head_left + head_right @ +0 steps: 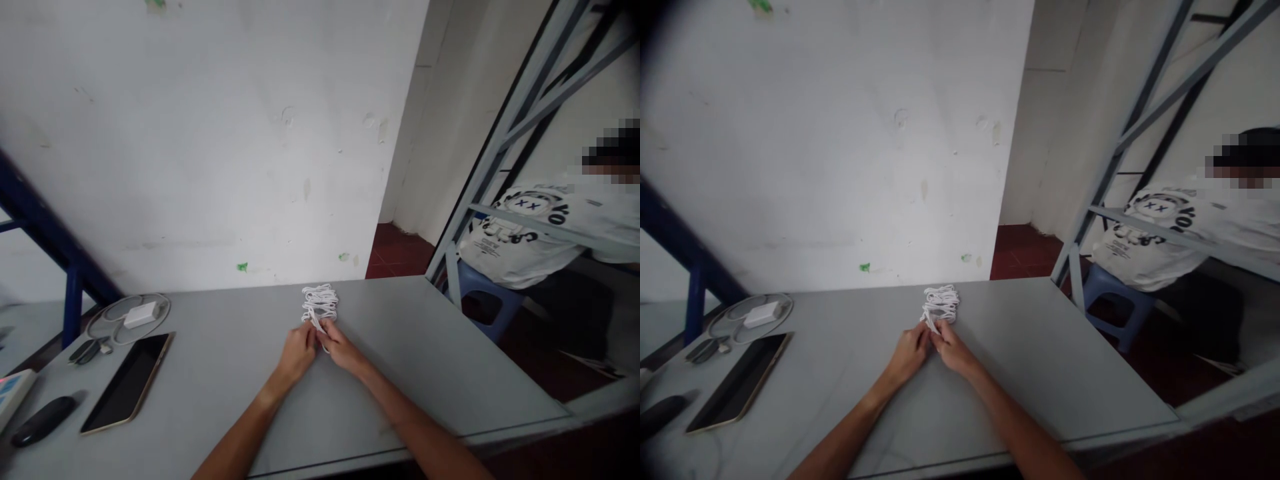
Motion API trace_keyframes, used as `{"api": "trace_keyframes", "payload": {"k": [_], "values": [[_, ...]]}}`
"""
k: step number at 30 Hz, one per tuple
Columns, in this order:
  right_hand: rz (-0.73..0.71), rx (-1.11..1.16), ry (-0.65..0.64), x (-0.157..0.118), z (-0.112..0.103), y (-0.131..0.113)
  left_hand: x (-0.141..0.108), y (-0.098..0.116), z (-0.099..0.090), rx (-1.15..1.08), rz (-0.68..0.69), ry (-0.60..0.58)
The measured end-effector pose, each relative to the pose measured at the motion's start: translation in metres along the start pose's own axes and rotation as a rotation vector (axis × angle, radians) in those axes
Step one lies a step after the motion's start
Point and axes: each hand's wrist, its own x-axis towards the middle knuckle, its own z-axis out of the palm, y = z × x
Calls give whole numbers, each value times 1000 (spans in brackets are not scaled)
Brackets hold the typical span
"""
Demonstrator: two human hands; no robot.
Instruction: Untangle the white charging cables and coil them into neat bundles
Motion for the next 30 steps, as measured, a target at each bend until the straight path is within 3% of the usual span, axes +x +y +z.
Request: {"api": "trace_keyframes", "payload": {"k": [2,4,7,10,12,15,18,20,25,30], "values": [[-54,-29,-10,0,-1,-4,1,-1,-3,-147,-26,-41],[-176,-110,60,1,-3,-8,2,-4,-5,-260,-68,-66],[-281,-248,212,1,-9,-14,0,-5,-8,-210,-33,-37],[-147,-185,205,0,-18,-18,-2,-1,-11,1,92,8],[41,-14,100,-1,-21,-19,-4,0,-13,149,164,1],[272,197,-51,-2,-22,-20,-6,0,-13,360,308,-105],[297,263,-111,-4,-20,-22,-7,-5,-12,508,398,-215],[288,282,-122,-6,-19,-24,-6,-8,-11,544,386,-228],[214,234,-156,-12,-20,-26,-4,-8,-11,322,239,-140],[-93,-25,-163,-9,-18,-20,-1,-1,-14,-64,115,-108]]}}
